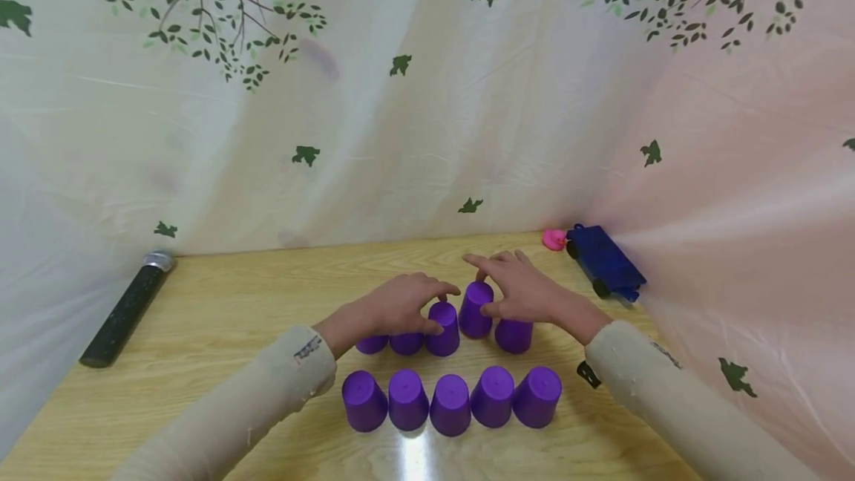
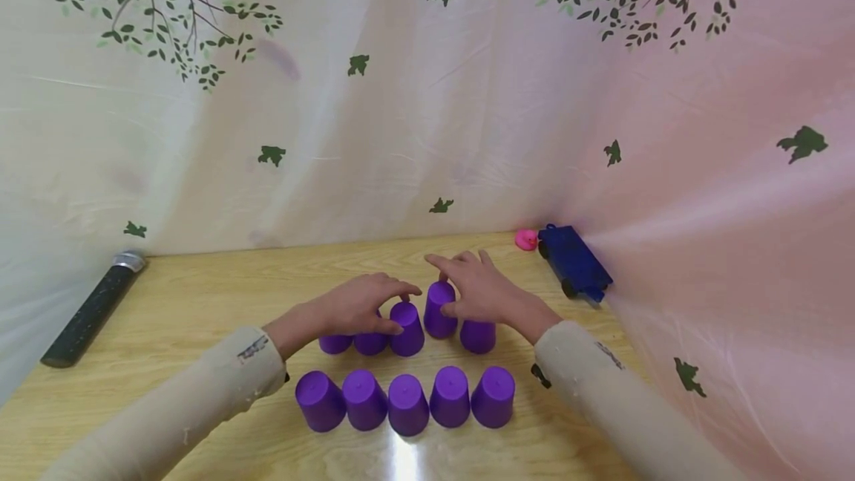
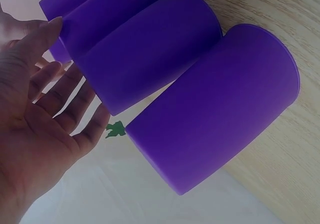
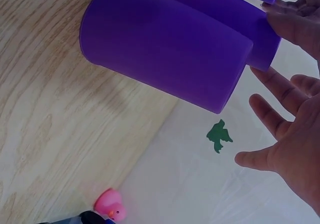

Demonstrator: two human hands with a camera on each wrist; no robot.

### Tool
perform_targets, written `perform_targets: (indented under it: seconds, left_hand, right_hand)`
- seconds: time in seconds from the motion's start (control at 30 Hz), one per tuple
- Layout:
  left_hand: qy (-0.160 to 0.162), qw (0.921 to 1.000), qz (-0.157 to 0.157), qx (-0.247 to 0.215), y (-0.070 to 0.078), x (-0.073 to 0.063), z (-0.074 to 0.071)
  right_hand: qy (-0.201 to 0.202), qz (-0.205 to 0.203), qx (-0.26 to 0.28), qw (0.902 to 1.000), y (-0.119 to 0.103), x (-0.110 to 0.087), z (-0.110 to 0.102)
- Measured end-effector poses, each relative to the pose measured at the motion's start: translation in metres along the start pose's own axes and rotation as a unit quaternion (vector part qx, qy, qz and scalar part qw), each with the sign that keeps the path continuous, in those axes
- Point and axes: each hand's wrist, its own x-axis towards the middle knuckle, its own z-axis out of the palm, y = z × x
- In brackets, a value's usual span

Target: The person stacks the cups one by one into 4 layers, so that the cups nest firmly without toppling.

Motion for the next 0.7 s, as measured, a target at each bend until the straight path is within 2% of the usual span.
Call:
perform_targets:
  seconds: [0.47, 0.7]
  left_hand:
    - [-0.006, 0.9999, 0.001, 0.015, 0.001, 0.001, 0.001]
    - [0.006, 0.9996, 0.007, 0.027, 0.001, 0.002, 0.0]
  right_hand:
    - [-0.005, 0.009, -0.003, 0.9999, 0.001, 0.01, -0.005]
    - [-0.009, 0.024, -0.003, 0.9997, 0.006, 0.014, -0.005]
